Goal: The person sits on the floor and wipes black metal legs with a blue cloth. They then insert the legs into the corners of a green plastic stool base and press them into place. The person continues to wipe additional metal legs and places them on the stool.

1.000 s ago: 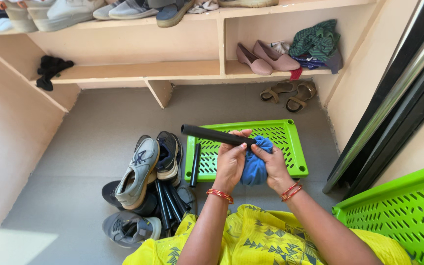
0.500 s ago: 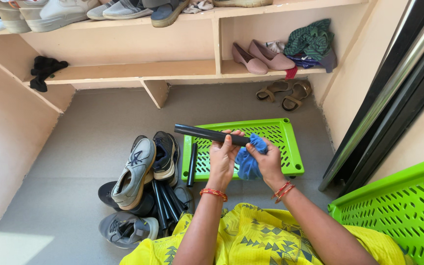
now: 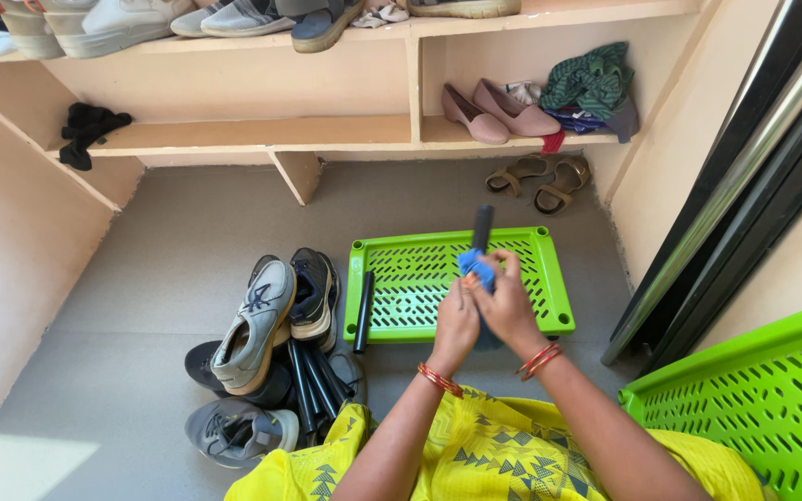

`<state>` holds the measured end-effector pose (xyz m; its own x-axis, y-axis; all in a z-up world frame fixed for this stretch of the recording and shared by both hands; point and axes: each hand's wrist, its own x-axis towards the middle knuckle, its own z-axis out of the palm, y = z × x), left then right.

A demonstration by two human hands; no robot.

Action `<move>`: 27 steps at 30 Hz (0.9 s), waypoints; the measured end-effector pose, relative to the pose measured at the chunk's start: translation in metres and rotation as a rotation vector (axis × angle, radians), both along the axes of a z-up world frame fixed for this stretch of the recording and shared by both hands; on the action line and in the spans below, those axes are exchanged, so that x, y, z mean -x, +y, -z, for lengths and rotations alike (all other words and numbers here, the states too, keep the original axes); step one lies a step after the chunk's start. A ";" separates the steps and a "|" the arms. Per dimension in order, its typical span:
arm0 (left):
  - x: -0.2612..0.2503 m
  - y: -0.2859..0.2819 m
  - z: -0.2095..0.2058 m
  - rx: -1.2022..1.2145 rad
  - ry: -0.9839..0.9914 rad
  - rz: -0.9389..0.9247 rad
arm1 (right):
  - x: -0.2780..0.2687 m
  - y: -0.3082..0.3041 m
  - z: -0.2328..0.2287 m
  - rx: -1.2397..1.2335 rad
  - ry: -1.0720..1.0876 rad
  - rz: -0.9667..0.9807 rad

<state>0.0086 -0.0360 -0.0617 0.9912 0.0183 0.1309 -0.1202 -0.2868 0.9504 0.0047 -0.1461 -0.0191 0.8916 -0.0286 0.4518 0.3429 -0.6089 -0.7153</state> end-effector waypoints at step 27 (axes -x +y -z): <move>-0.040 0.117 0.192 -0.780 0.283 -0.360 | -0.055 -0.105 0.031 -1.077 0.124 0.062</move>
<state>0.0490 0.0806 -0.2539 0.9396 0.3420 -0.0118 0.3103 -0.8371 0.4505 0.0601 -0.2512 -0.0504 0.9128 -0.4027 0.0688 0.2213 0.3458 -0.9118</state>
